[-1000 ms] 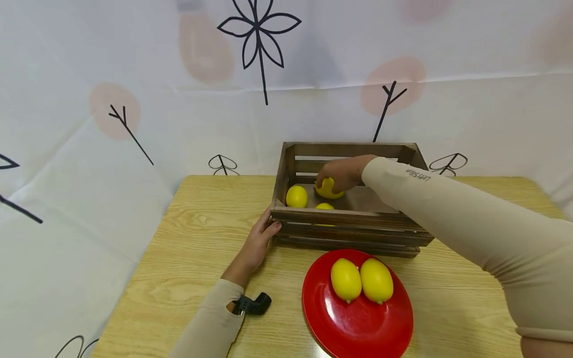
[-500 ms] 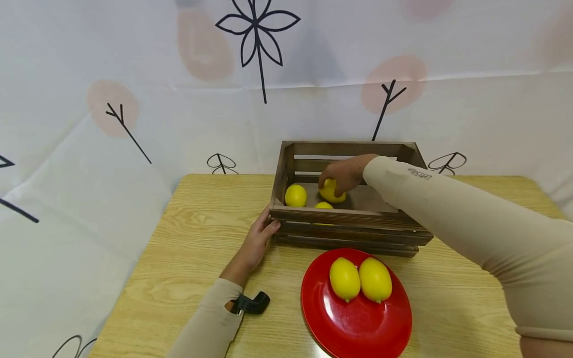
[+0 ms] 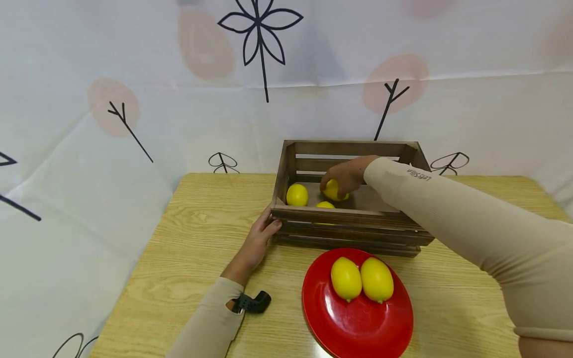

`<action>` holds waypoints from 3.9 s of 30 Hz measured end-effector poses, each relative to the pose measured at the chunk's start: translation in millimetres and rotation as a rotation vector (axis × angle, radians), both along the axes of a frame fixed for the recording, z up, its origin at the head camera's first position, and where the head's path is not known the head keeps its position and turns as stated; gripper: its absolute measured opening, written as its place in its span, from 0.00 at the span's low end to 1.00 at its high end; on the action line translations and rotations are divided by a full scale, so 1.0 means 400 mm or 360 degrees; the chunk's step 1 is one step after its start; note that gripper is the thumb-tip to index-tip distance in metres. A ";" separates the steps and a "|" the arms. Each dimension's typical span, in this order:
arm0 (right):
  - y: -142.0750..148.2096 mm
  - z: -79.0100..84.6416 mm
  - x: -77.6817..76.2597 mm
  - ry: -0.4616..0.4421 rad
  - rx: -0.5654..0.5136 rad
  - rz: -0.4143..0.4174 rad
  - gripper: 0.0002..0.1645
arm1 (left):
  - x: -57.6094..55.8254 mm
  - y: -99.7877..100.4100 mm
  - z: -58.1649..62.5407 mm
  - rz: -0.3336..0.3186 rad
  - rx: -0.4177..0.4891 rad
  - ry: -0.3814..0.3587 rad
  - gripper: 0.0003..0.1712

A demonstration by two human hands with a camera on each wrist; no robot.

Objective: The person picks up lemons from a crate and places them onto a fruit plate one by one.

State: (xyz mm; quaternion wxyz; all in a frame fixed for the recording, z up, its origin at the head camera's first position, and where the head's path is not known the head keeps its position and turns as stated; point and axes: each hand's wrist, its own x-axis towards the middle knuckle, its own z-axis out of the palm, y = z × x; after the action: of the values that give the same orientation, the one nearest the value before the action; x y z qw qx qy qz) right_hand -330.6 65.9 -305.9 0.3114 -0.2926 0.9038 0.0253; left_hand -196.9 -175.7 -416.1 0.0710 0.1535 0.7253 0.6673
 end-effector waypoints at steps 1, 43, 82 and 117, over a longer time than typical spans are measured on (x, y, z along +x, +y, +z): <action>0.000 -0.001 -0.001 -0.0007 -0.0008 0.0004 0.31 | 0.000 0.000 0.000 -0.0001 -0.0003 -0.0001 0.32; 0.040 0.080 0.032 -0.0094 -0.0263 -0.0034 0.25 | -0.001 -0.001 0.010 0.0012 -0.0020 -0.0028 0.32; 0.212 0.124 0.285 0.0491 -0.1268 -0.0048 0.42 | -0.004 -0.001 0.003 -0.0014 -0.0021 -0.0030 0.32; 0.193 -0.052 0.533 0.0746 -0.1910 0.0017 0.48 | -0.002 0.006 0.010 -0.0025 -0.0013 -0.0015 0.32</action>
State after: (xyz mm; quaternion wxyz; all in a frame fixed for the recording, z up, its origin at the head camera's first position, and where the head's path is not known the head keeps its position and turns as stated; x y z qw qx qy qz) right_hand -117.4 143.0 -326.7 -0.1125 -0.4070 0.8033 -0.4200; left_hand -197.8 -173.5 -412.0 0.0802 0.1558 0.7265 0.6644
